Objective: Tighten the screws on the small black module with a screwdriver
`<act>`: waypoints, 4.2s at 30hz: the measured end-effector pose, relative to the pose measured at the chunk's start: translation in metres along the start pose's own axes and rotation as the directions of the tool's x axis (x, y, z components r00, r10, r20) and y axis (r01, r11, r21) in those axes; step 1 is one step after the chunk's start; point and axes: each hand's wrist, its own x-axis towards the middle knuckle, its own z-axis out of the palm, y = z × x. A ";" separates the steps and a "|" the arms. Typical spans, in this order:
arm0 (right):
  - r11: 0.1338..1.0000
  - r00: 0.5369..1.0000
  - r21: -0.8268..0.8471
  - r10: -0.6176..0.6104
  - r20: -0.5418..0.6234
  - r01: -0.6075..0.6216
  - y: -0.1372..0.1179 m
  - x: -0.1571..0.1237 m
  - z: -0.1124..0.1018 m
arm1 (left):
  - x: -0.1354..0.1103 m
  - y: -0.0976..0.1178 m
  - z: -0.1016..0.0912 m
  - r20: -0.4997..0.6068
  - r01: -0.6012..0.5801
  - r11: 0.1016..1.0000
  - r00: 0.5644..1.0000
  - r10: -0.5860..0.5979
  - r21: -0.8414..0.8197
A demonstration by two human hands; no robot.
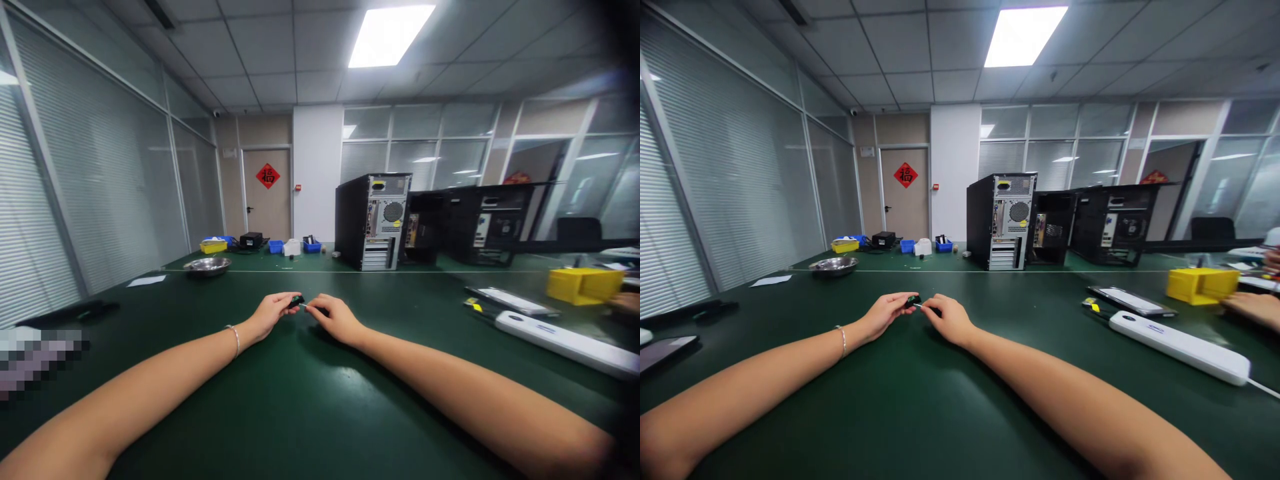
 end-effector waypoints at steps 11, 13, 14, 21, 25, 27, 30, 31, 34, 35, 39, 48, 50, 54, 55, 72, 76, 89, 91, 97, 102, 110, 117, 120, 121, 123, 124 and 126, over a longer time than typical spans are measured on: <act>0.999 1.000 0.030 -0.013 -0.009 0.014 0.001 0.000 -0.001 | -0.003 -0.005 0.000 0.141 -0.026 0.996 0.990 0.014 0.083; 0.999 1.000 0.037 -0.009 0.001 0.009 0.000 0.000 -0.001 | -0.002 -0.006 0.000 0.150 -0.046 0.989 0.988 0.024 0.143; 0.999 1.000 0.037 -0.008 0.003 0.008 0.000 0.000 -0.001 | -0.002 -0.006 0.000 0.149 -0.055 0.985 0.988 0.030 0.165; 1.000 1.000 -0.006 0.020 -0.005 -0.020 -0.001 0.000 -0.001 | -0.005 0.000 0.003 0.056 -0.119 0.984 0.992 0.112 0.130; 0.999 1.000 -0.028 0.021 -0.010 -0.021 -0.001 0.000 -0.001 | -0.004 0.000 0.003 0.040 -0.122 0.988 0.992 0.119 0.099; 0.999 1.000 -0.036 0.022 -0.004 -0.022 -0.002 0.000 -0.001 | -0.002 -0.001 0.001 0.040 -0.141 0.986 0.990 0.138 0.084; 0.998 0.999 -0.056 0.027 0.018 -0.026 -0.005 -0.001 -0.002 | 0.000 -0.002 0.000 0.053 -0.166 0.981 0.985 0.161 0.096; 0.997 0.999 -0.066 0.031 0.023 -0.030 -0.005 -0.001 -0.003 | 0.000 -0.002 0.000 0.063 -0.173 0.978 0.984 0.166 0.119; 0.994 0.999 -0.096 0.047 0.022 -0.045 -0.005 -0.001 -0.003 | 0.000 0.000 -0.002 0.099 -0.193 0.960 0.979 0.176 0.203; 0.993 0.998 -0.104 0.053 0.019 -0.051 -0.005 -0.001 -0.003 | 0.000 0.000 -0.002 0.111 -0.201 0.953 0.977 0.180 0.225; 0.992 0.997 -0.109 0.069 0.017 -0.067 -0.003 -0.001 -0.002 | -0.001 -0.001 -0.003 0.139 -0.236 0.927 0.969 0.203 0.293; 1.000 0.999 0.019 0.021 0.035 -0.021 0.004 0.000 0.000 | -0.005 0.001 0.000 0.126 -0.153 0.971 0.983 0.131 0.183; 0.999 0.999 0.041 0.013 0.029 -0.014 0.006 0.000 0.001 | -0.005 0.002 0.001 0.123 -0.130 0.981 0.986 0.113 0.143; 0.997 1.000 0.073 0.015 0.017 -0.016 0.007 0.001 0.002 | -0.006 0.004 0.004 0.115 -0.103 0.989 0.989 0.091 0.106; 0.997 1.000 0.082 0.014 0.017 -0.015 0.007 0.001 0.002 | -0.006 0.005 0.004 0.116 -0.099 0.990 0.989 0.088 0.099; 0.994 0.997 0.097 0.061 -0.042 -0.057 0.010 0.003 0.004 | -0.004 0.006 -0.001 0.286 -0.263 0.763 0.952 0.106 0.591; 0.995 0.998 0.081 0.064 -0.029 -0.062 0.010 0.003 0.005 | -0.006 0.007 0.002 0.378 -0.366 0.643 0.917 0.125 0.673; 0.994 0.998 0.088 0.065 -0.024 -0.063 0.011 0.003 0.004 | -0.008 0.008 0.005 0.262 -0.354 0.555 0.935 0.241 0.753; 0.993 0.996 0.074 0.088 -0.012 -0.087 0.011 0.003 0.005 | -0.010 0.011 0.005 0.170 -0.296 0.556 0.948 0.268 0.777; 0.993 0.992 -0.003 0.119 0.043 -0.119 0.010 0.003 0.004 | -0.017 0.014 0.003 0.178 -0.243 0.348 0.962 0.209 0.905; 0.990 0.978 -0.128 0.085 0.190 -0.061 0.005 0.002 -0.001 | -0.016 0.007 0.003 0.292 -0.326 0.229 0.941 0.169 0.917; 0.981 0.968 -0.187 0.088 0.234 -0.044 0.002 0.003 -0.002 | -0.018 0.007 0.005 0.375 -0.411 0.237 0.909 0.184 0.880; 0.978 0.949 -0.177 0.159 0.273 -0.113 0.006 0.008 -0.004 | -0.016 0.005 0.003 0.326 -0.384 0.431 0.923 0.203 0.817; 0.977 0.942 -0.165 0.177 0.284 -0.133 0.009 0.009 -0.003 | -0.015 0.007 0.003 0.291 -0.349 0.499 0.937 0.194 0.793; 0.977 0.942 -0.160 0.180 0.284 -0.138 0.009 0.009 -0.003 | -0.015 0.007 0.003 0.274 -0.332 0.519 0.943 0.187 0.788; 0.977 0.943 -0.153 0.185 0.276 -0.147 0.010 0.009 -0.003 | -0.015 0.008 0.003 0.236 -0.289 0.554 0.957 0.166 0.781; 0.977 0.945 -0.152 0.188 0.268 -0.151 0.011 0.009 -0.002 | -0.014 0.008 0.002 0.218 -0.269 0.569 0.963 0.156 0.777; 0.976 0.948 -0.150 0.191 0.254 -0.157 0.011 0.008 -0.002 | -0.013 0.007 0.002 0.198 -0.245 0.593 0.970 0.144 0.767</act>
